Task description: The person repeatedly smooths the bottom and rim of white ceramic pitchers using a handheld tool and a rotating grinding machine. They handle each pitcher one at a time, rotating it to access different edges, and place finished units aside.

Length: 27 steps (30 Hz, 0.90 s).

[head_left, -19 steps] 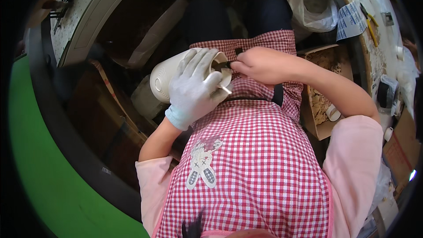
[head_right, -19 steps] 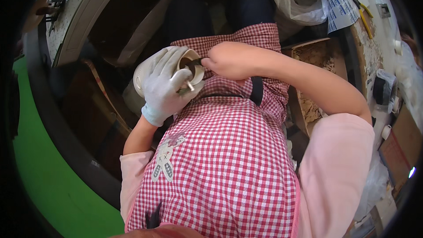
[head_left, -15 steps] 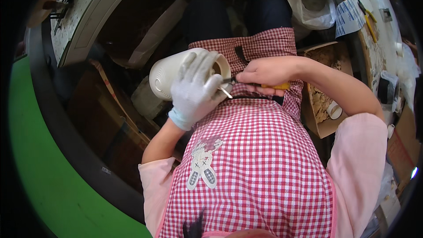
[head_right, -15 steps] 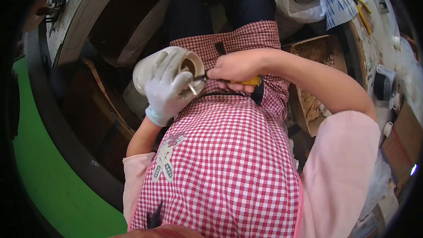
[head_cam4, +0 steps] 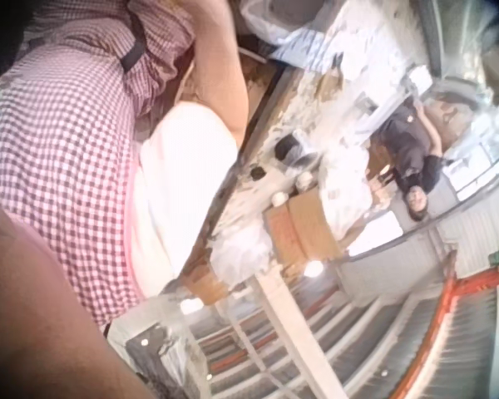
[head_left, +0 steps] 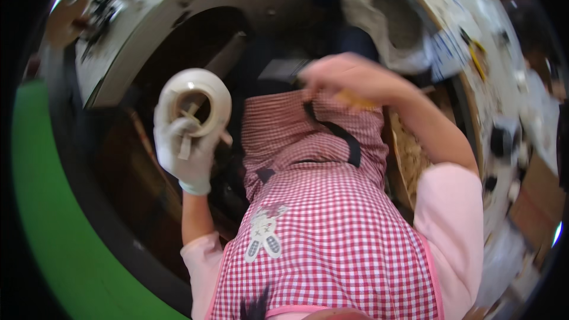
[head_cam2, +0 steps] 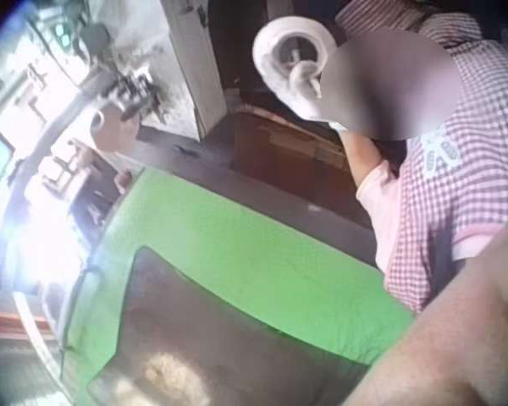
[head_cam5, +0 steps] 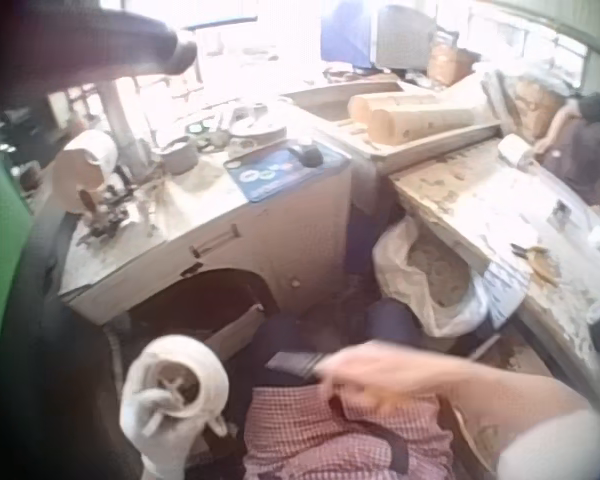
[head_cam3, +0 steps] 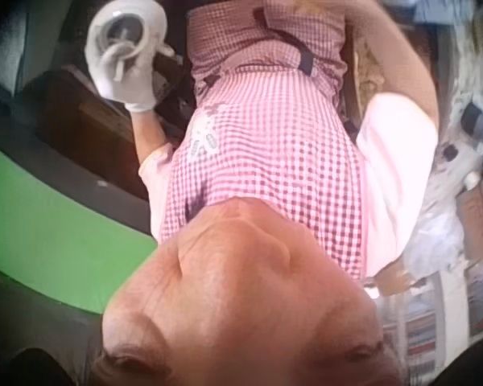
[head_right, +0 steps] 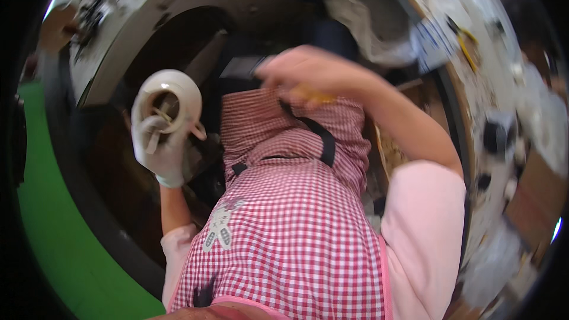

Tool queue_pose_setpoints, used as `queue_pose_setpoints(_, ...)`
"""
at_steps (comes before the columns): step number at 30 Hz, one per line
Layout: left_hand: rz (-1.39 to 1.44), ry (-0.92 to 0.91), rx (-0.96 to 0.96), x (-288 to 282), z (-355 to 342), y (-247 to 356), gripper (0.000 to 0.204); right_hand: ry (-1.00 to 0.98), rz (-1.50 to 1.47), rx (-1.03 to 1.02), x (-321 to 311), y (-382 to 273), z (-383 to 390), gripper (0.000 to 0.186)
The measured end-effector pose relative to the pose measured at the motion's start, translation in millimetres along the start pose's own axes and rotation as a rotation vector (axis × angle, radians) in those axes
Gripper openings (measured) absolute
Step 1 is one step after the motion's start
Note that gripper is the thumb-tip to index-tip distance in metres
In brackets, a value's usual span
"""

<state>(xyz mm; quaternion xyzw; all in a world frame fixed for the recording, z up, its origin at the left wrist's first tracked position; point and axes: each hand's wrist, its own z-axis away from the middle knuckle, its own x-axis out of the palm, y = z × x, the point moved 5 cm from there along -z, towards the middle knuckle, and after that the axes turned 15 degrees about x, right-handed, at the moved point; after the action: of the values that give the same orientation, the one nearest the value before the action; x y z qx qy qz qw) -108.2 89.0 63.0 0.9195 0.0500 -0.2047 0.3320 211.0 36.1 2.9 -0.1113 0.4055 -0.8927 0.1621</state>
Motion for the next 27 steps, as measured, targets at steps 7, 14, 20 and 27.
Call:
queue_pose_setpoints(7,-0.389,0.239,0.202,-45,-32,-53,0.063,1.656,0.839,0.391,-471,88,101,0.051)
queue_pose_setpoints(14,-0.578,0.083,0.193,-64,-51,-31,0.027,1.498,1.181,0.705,-486,82,100,0.053)
queue_pose_setpoints(20,-0.230,0.347,-0.156,-101,-43,-25,0.018,0.860,0.857,-0.654,-256,-186,-43,0.041)
queue_pose_setpoints(27,-0.045,0.177,-0.401,-39,-10,-48,0.033,0.591,0.969,-0.932,26,-422,-212,0.072)
